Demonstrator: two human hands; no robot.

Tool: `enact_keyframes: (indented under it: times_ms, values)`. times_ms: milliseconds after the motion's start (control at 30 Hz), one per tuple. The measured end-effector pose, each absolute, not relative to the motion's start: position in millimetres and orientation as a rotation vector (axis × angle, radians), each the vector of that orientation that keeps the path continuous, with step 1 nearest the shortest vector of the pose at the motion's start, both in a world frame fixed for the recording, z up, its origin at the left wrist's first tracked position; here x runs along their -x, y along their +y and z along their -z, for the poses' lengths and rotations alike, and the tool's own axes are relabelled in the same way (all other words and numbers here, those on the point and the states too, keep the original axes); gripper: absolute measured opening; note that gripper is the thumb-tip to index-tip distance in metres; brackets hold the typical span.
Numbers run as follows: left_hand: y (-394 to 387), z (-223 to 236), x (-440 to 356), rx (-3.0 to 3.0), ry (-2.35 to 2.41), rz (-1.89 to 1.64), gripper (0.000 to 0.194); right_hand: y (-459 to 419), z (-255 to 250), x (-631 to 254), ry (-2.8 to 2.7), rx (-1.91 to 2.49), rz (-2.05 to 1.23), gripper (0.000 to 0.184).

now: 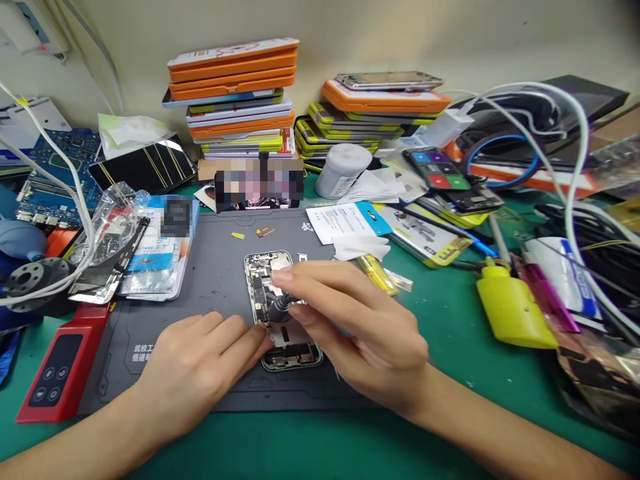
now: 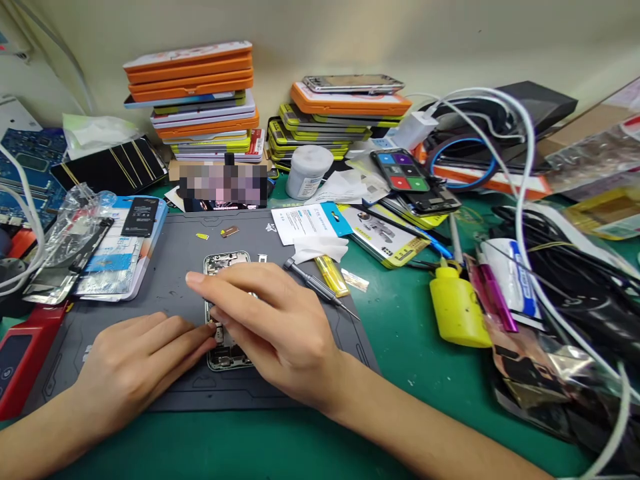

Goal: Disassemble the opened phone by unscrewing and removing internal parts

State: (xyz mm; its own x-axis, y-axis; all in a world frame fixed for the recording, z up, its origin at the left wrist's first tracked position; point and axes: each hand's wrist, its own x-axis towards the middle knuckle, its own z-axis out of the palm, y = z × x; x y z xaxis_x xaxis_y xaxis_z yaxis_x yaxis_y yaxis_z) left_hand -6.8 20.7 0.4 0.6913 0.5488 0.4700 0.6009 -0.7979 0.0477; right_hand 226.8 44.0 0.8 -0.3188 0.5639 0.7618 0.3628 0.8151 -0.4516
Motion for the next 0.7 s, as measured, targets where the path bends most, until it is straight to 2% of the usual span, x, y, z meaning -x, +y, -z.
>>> enact_keyframes:
  times_ms: [300, 500, 700]
  values:
    - [20.8, -3.1, 7.3, 2.783, -0.945, 0.713, 0.019, 42.6, -0.8, -230.8, -1.981, 0.650, -0.227, 0.056]
    - [22.4, -5.7, 5.6, 2.780, -0.936, 0.700, 0.024, 43.0, -1.4, -231.3, -1.976, 0.675, -0.232, 0.057]
    - [22.0, -6.0, 4.4, 2.778, -0.912, 0.696, 0.018, 42.4, -2.3, -230.4, -1.993, 0.675, -0.209, 0.049]
